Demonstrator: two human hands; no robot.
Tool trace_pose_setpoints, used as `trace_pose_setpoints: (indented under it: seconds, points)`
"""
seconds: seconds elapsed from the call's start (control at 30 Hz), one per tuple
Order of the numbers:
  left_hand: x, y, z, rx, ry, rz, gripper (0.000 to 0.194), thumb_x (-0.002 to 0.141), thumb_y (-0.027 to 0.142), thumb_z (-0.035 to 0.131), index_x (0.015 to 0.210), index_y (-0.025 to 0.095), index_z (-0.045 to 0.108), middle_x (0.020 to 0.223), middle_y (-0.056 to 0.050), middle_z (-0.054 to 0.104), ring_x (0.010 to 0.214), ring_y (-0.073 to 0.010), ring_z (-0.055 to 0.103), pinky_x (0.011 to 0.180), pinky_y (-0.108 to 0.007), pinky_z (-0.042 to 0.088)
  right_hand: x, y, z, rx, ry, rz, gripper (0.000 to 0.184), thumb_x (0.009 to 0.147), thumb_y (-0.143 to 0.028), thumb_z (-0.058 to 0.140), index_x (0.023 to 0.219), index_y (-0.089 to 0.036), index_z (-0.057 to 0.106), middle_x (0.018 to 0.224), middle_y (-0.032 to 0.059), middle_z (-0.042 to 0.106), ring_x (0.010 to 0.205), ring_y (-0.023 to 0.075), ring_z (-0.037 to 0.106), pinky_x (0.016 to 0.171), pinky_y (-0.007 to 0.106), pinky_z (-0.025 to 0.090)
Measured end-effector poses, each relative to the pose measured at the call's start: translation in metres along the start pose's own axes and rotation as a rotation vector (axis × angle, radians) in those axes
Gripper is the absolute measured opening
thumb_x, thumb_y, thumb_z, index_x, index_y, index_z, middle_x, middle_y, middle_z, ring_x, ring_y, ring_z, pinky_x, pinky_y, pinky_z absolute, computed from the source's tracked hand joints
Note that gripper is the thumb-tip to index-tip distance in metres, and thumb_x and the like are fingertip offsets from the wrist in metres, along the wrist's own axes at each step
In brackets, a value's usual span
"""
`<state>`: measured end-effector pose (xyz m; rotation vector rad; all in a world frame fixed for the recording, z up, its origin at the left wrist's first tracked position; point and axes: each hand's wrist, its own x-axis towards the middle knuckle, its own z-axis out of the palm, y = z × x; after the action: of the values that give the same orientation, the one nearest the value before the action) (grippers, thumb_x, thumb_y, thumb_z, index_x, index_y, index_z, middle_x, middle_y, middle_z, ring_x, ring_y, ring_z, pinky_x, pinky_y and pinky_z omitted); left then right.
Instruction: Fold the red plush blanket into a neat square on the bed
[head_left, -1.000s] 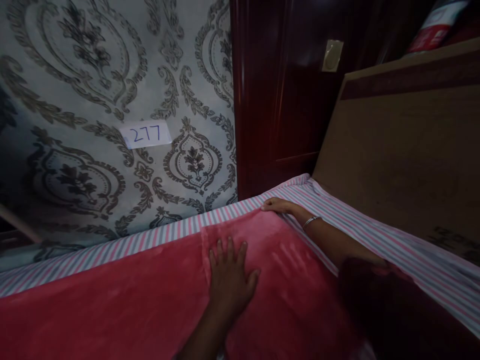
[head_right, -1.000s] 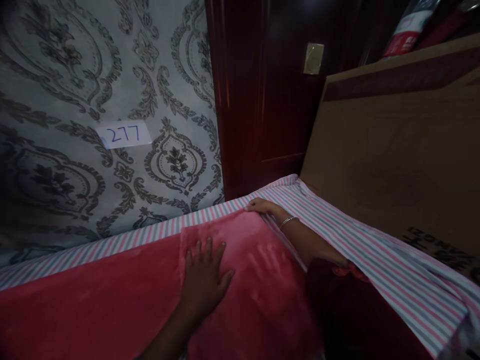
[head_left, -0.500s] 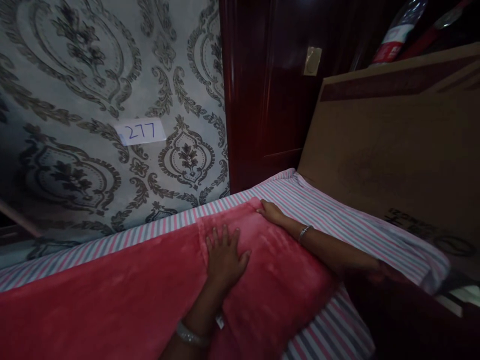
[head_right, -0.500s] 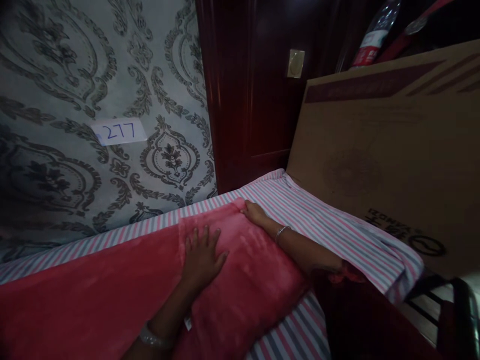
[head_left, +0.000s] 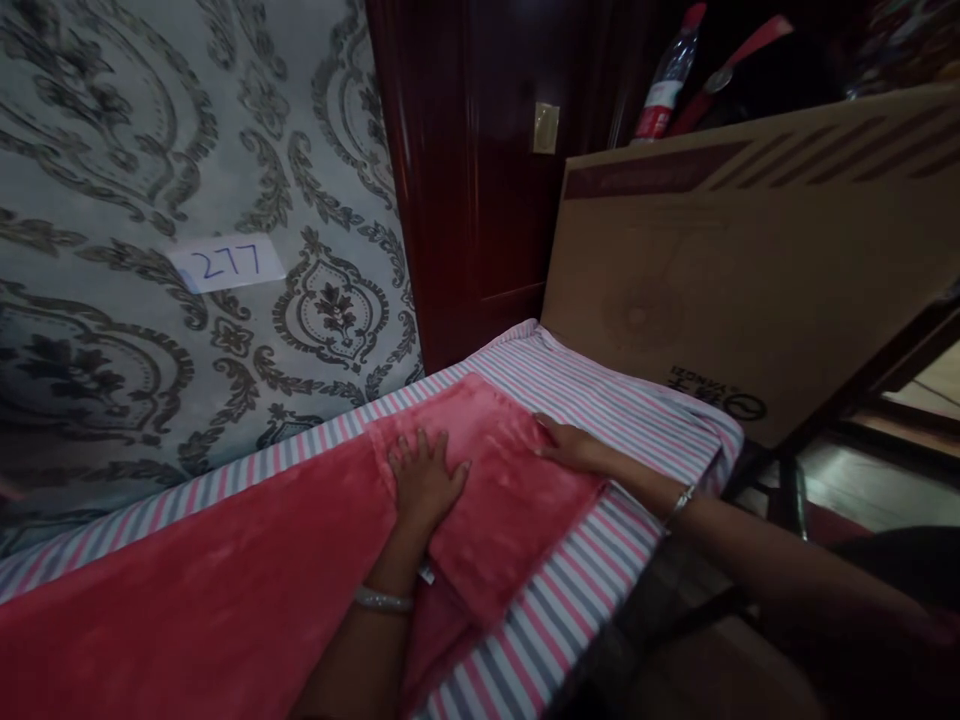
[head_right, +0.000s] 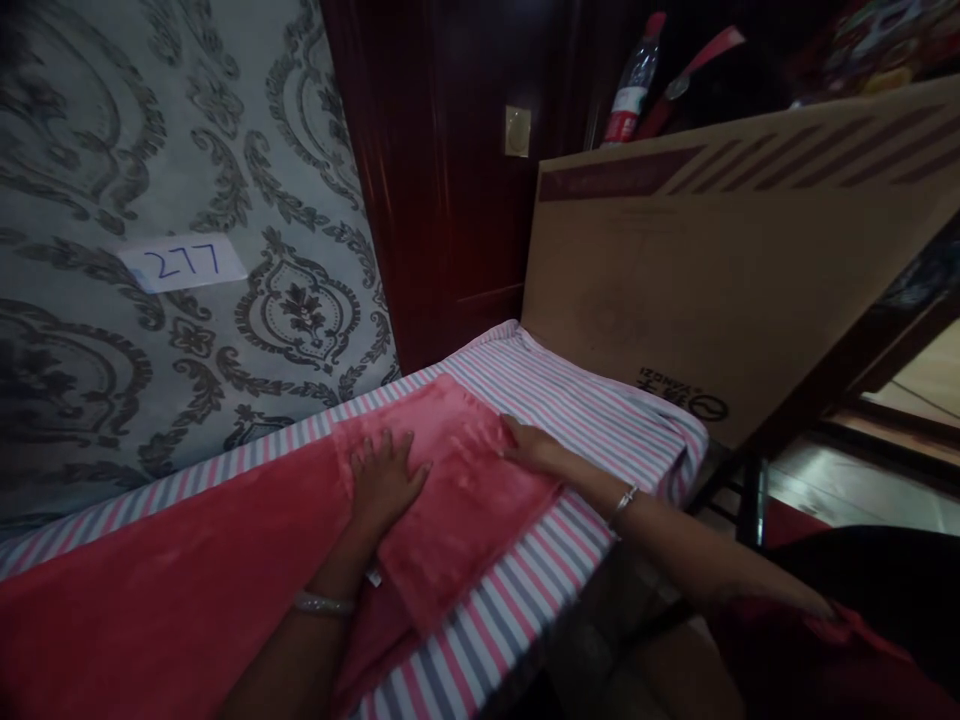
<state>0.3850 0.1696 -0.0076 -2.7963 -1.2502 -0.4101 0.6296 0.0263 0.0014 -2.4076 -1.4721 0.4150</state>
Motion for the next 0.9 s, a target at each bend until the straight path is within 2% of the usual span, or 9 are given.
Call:
trace_pose_setpoints:
  seconds: [0.1,0.2,0.3,0.37,0.47,0.53,0.6,0.73,0.9]
  points:
    - [-0.002,0.001,-0.005,-0.014,-0.002,0.002,0.073,0.088,0.066,0.044,0.148,0.025,0.043,0.158,-0.017,0.032,0.142,-0.0498,0.025,0.111,-0.067,0.02,-0.026,0.002,0.013,-0.075,0.078,-0.005,0.064,0.097,-0.039,0.045,0.154,-0.015,0.029,0.14,0.0144,0.056,0.124,0.0254,0.057,0.101,0.032,0.043]
    - [-0.003,0.003,-0.011,-0.022,-0.033,-0.009,0.074,0.088,0.067,0.041,0.149,0.025,0.04,0.159,-0.017,0.031,0.143,-0.0491,0.023,0.112,-0.066,0.018,-0.033,-0.005,0.009,-0.117,0.099,0.019,0.058,0.098,-0.036,0.045,0.151,-0.016,0.035,0.137,0.0129,0.059,0.12,0.0234,0.059,0.098,0.03,0.044]
    - [-0.003,0.005,-0.02,-0.049,-0.127,-0.022,0.077,0.088,0.069,0.039,0.151,0.025,0.036,0.16,-0.016,0.028,0.144,-0.0484,0.021,0.114,-0.064,0.017,-0.035,-0.025,0.001,-0.164,0.14,0.027,0.058,0.096,-0.035,0.048,0.149,-0.016,0.038,0.137,0.0178,0.057,0.124,0.0297,0.054,0.098,0.039,0.044]
    - [-0.005,0.004,-0.028,-0.078,-0.174,-0.007,0.076,0.089,0.067,0.039,0.151,0.024,0.037,0.159,-0.016,0.03,0.144,-0.046,0.026,0.115,-0.061,0.02,-0.04,-0.046,0.003,-0.203,0.213,-0.079,0.057,0.096,-0.04,0.047,0.149,-0.019,0.04,0.146,0.0181,0.048,0.133,0.0333,0.045,0.103,0.047,0.04]
    - [-0.012,-0.002,-0.039,-0.082,-0.149,0.01,0.062,0.093,0.051,0.041,0.149,0.024,0.04,0.155,-0.012,0.039,0.142,-0.0374,0.033,0.117,-0.056,0.022,-0.056,-0.082,0.024,-0.247,0.282,-0.277,0.06,0.097,-0.049,0.042,0.15,-0.022,0.039,0.155,0.0147,0.036,0.142,0.0336,0.032,0.111,0.052,0.03]
    - [-0.02,-0.011,-0.043,-0.064,-0.104,-0.004,0.059,0.094,0.043,0.039,0.149,0.024,0.039,0.157,-0.01,0.036,0.146,-0.0335,0.027,0.119,-0.056,0.016,-0.069,-0.103,0.047,-0.26,0.255,-0.362,0.064,0.096,-0.055,0.039,0.152,-0.025,0.036,0.157,0.013,0.033,0.145,0.0342,0.027,0.113,0.055,0.025]
    - [-0.028,-0.023,-0.043,-0.074,-0.144,-0.019,0.061,0.094,0.045,0.037,0.151,0.024,0.035,0.162,-0.009,0.025,0.15,-0.0319,0.015,0.119,-0.059,0.01,-0.082,-0.117,0.072,-0.268,0.214,-0.427,0.065,0.095,-0.06,0.04,0.152,-0.03,0.035,0.159,0.0101,0.03,0.146,0.0349,0.023,0.113,0.058,0.022]
    - [-0.033,-0.042,-0.039,-0.136,-0.34,-0.058,0.069,0.093,0.057,0.031,0.154,0.024,0.028,0.165,-0.011,0.013,0.152,-0.0315,0.006,0.115,-0.066,0.01,-0.093,-0.124,0.099,-0.262,0.238,-0.429,0.063,0.095,-0.059,0.04,0.152,-0.034,0.034,0.162,0.007,0.023,0.148,0.0339,0.02,0.113,0.06,0.021]
    - [-0.035,-0.05,-0.045,-0.182,-0.391,-0.045,0.07,0.093,0.059,0.032,0.154,0.024,0.028,0.164,-0.012,0.015,0.151,-0.0308,0.011,0.117,-0.06,0.017,-0.091,-0.117,0.098,-0.272,0.26,-0.476,0.061,0.095,-0.057,0.042,0.15,-0.031,0.039,0.16,0.0076,0.028,0.146,0.0328,0.025,0.114,0.058,0.022]
